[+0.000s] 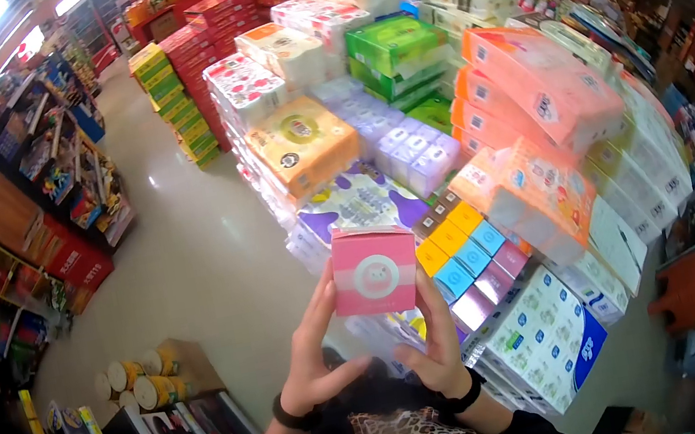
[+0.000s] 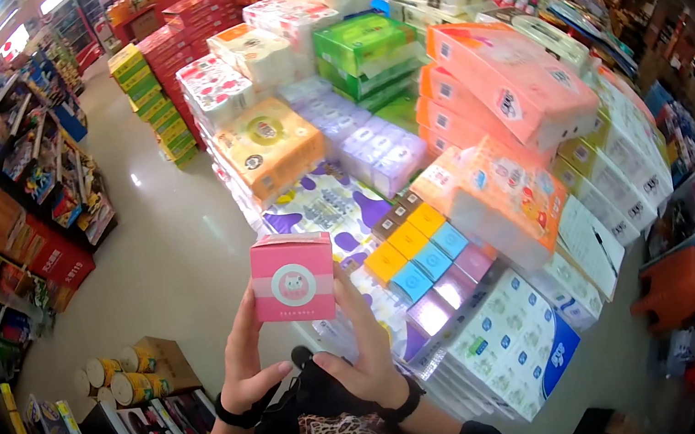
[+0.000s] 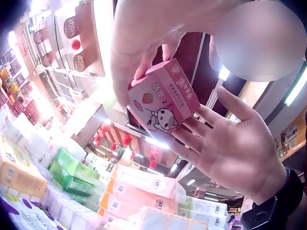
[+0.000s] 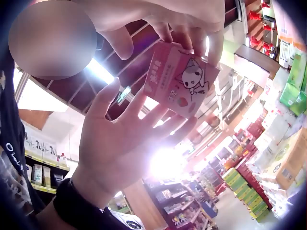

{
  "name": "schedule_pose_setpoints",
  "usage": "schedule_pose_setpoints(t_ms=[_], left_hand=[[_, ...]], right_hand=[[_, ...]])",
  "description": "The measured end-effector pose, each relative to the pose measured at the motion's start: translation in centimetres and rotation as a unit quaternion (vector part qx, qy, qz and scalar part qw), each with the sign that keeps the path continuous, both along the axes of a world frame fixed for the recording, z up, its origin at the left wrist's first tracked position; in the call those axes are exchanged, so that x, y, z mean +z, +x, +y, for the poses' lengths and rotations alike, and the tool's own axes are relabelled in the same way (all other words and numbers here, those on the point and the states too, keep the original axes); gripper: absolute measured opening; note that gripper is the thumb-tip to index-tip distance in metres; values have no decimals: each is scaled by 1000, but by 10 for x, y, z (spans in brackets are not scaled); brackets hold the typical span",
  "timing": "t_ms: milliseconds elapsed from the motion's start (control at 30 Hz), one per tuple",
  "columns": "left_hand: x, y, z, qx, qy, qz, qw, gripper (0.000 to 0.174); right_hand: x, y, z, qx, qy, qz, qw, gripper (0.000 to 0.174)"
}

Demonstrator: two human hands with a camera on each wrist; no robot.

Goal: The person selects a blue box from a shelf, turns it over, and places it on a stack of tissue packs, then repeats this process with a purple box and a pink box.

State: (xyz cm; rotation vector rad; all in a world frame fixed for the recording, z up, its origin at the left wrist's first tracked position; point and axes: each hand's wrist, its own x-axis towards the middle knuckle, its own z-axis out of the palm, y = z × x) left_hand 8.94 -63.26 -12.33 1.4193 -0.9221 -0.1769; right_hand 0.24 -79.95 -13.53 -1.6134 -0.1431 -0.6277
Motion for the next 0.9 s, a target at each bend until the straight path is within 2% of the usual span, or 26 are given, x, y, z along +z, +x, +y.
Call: schedule_pose_setpoints(t_ms=[267,600,667,767,900], left_hand=[[-5,27,-42,-94,6,6,996,91],[3,65,-124,-264,22,-7,964,90],[4,63,-140,-299,30,4,954,90],[-2,57,-164,-361,51,16,931,92],[-16,33,-198,-417,80,31,905,95]], right_hand=[[-9,-2,-26,-96,-19,-13,995,75],[1,-4,-54,-266,13,27,964,86],[0,-12,-57,-284,65,53,955,88],[-6,-27,-67,-354,22,38,934,88],[-11,-55,-77,-398,90,60,911,80]])
